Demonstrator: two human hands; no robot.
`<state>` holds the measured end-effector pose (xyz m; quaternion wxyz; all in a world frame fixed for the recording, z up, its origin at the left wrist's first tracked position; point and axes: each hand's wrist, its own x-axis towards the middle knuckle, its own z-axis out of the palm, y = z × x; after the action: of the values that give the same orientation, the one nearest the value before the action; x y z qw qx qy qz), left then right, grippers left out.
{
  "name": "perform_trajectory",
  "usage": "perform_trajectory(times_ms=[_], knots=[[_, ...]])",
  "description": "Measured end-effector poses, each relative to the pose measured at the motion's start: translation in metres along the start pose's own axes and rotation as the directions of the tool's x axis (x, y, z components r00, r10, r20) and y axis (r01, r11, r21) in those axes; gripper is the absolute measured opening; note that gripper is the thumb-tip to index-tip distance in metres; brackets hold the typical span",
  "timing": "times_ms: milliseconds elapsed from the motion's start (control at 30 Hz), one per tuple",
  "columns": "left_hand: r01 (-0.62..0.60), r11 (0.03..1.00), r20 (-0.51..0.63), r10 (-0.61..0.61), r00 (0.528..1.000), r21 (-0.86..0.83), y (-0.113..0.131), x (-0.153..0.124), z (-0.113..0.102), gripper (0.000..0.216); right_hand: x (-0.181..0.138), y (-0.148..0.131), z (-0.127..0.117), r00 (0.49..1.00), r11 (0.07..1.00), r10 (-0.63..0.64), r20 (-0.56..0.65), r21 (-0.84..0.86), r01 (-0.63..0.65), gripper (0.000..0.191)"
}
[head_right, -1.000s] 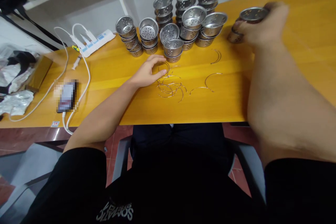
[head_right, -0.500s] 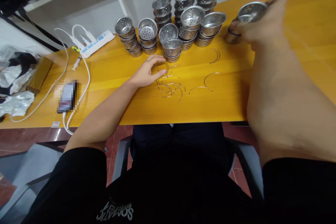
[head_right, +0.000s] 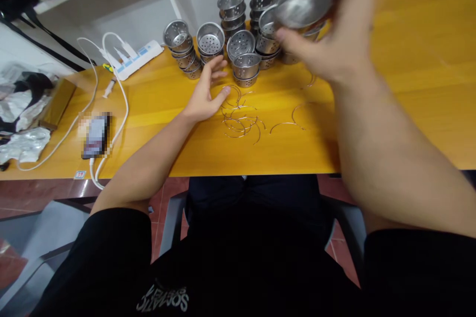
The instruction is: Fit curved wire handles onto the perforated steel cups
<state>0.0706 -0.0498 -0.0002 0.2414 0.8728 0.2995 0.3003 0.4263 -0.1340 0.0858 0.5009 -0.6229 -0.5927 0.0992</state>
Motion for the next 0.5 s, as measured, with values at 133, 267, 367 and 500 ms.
perform_trajectory(times_ms=[133,267,367,500], knots=[[-0.033,0.999,0.020,0.034,0.999,-0.020,0.019,-0.005,-0.007,0.108,-0.033,-0.038,0.037,0.858,0.934,-0.352,0.375,0.205,0.294,0.110],[-0.072,0.997,0.004,0.072,0.997,-0.020,0.021,-0.006,-0.003,0.109,-0.045,-0.048,0.053,0.776,0.946,-0.325,0.540,0.187,0.266,0.104],[-0.028,0.999,-0.038,0.028,0.999,-0.018,0.015,-0.003,0.001,0.107,-0.041,-0.044,0.047,0.770,0.956,-0.288,0.569,0.214,0.200,0.112],[0.022,0.999,-0.086,-0.019,0.996,0.031,0.007,0.001,-0.001,0.119,-0.031,-0.026,0.036,0.742,0.952,-0.305,0.596,0.214,0.220,0.064]])
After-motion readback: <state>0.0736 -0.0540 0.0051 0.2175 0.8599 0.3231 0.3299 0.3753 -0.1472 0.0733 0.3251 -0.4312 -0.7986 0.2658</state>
